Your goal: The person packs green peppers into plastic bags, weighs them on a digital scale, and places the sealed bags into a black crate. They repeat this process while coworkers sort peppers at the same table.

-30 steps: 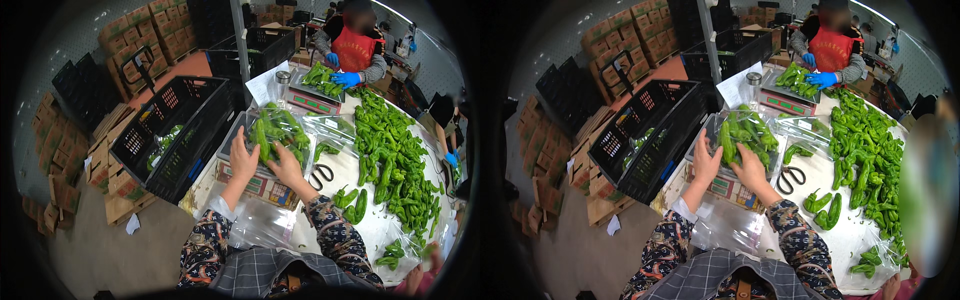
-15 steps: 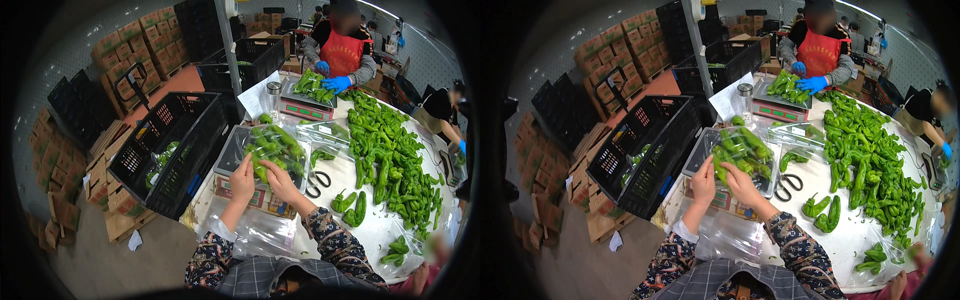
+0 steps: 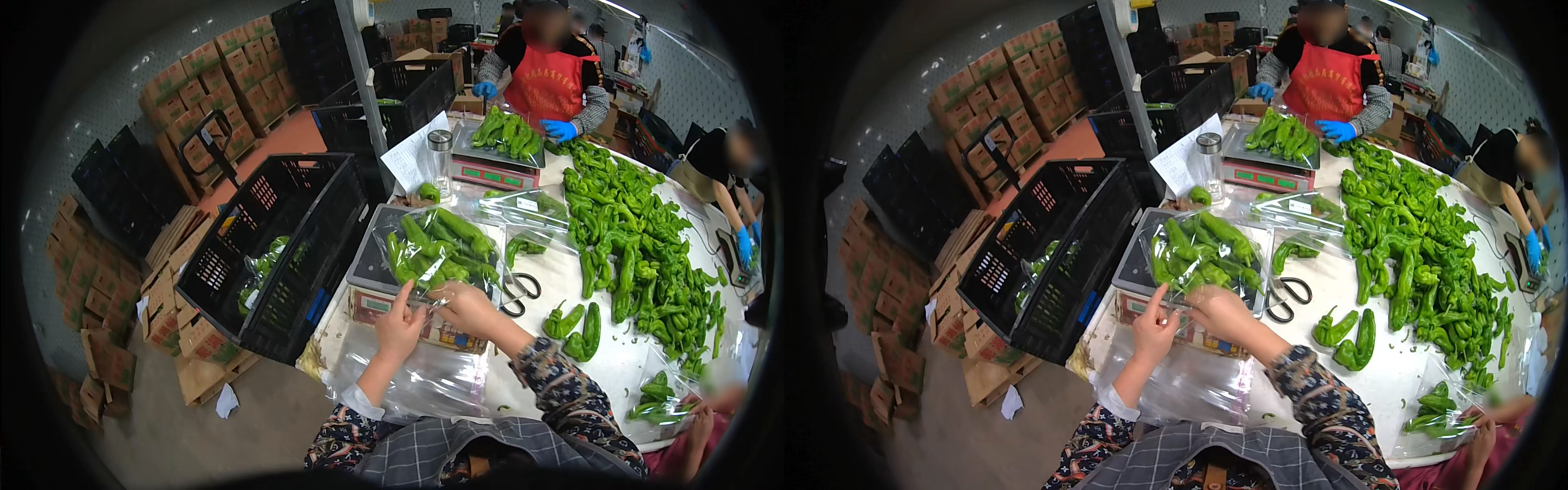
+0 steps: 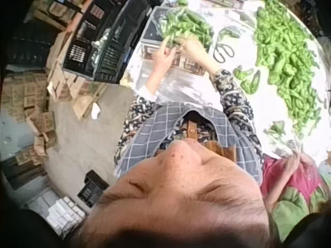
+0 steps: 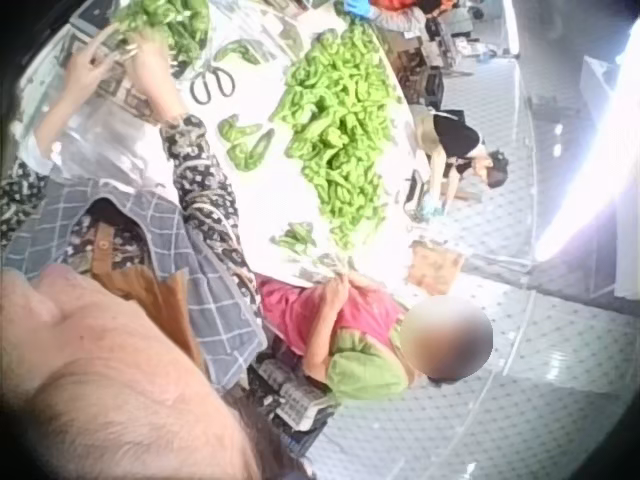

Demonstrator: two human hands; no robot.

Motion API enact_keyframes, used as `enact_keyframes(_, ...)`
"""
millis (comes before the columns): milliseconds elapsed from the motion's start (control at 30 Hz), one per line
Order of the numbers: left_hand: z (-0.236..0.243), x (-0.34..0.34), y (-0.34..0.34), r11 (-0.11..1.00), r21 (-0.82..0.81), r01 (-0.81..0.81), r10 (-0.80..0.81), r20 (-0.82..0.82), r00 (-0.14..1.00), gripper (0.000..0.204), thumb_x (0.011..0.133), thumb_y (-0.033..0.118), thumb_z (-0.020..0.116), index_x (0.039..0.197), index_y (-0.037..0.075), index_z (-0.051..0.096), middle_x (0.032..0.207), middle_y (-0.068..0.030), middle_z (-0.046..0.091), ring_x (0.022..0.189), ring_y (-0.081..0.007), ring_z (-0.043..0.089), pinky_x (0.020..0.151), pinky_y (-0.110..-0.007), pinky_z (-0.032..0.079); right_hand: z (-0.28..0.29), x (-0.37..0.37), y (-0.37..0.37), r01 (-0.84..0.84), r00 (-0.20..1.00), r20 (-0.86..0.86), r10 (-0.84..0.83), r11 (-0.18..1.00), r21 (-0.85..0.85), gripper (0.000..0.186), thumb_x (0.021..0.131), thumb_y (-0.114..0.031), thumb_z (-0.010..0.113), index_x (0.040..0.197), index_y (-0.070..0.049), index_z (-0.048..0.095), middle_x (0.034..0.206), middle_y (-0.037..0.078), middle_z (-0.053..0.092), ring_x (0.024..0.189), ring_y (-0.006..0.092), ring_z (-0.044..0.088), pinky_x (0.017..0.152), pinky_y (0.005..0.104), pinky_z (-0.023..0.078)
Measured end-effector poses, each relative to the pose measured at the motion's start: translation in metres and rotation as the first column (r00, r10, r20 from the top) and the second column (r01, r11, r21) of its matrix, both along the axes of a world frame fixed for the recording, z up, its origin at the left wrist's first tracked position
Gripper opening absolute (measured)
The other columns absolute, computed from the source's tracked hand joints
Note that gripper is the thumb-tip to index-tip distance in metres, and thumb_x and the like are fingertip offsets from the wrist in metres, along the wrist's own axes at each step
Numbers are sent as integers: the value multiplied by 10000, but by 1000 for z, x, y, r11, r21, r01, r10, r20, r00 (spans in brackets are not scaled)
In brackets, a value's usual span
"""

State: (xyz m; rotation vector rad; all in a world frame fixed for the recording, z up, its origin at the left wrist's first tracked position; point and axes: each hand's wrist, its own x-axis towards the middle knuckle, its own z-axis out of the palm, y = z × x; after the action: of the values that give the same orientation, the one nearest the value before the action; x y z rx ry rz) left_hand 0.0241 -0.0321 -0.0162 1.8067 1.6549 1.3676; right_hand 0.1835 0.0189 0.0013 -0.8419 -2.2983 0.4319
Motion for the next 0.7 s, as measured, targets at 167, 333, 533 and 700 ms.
enact_keyframes(167,-23,-9,-10,991,-132,-31,27,-35,999,564,736,167,636,1252,85,422,503,-31,408,449,-178,463,468,-311,382,9,55,-24,274,959,-157,-236,912,305,292,634,-123,694,912,-96,607,821,50,593,764,239,556,735,366,414)
enact_keyframes(333,-17,-7,-7,989,-146,-10,7,-18,1000,539,796,121,551,1296,75,354,548,-27,455,482,-155,460,496,-290,379,-6,83,14,661,750,5,-661,749,-55,189,691,-142,649,830,-37,575,712,103,579,731,292,573,670,388,426)
enact_keyframes(533,47,-40,24,992,31,120,-122,422,898,250,889,88,456,1119,27,534,573,59,479,428,10,347,382,-155,277,49,85,17,144,741,-422,-523,738,-660,215,867,-163,521,721,-12,568,526,-50,446,452,32,358,407,203,283)
enact_keyframes(700,132,-30,22,955,45,294,-263,594,760,212,901,143,466,1024,2,565,546,63,434,368,9,324,332,-158,259,117,94,0,-129,670,-588,-453,709,-693,138,840,-168,560,752,-63,576,564,-53,478,426,21,379,384,167,290)
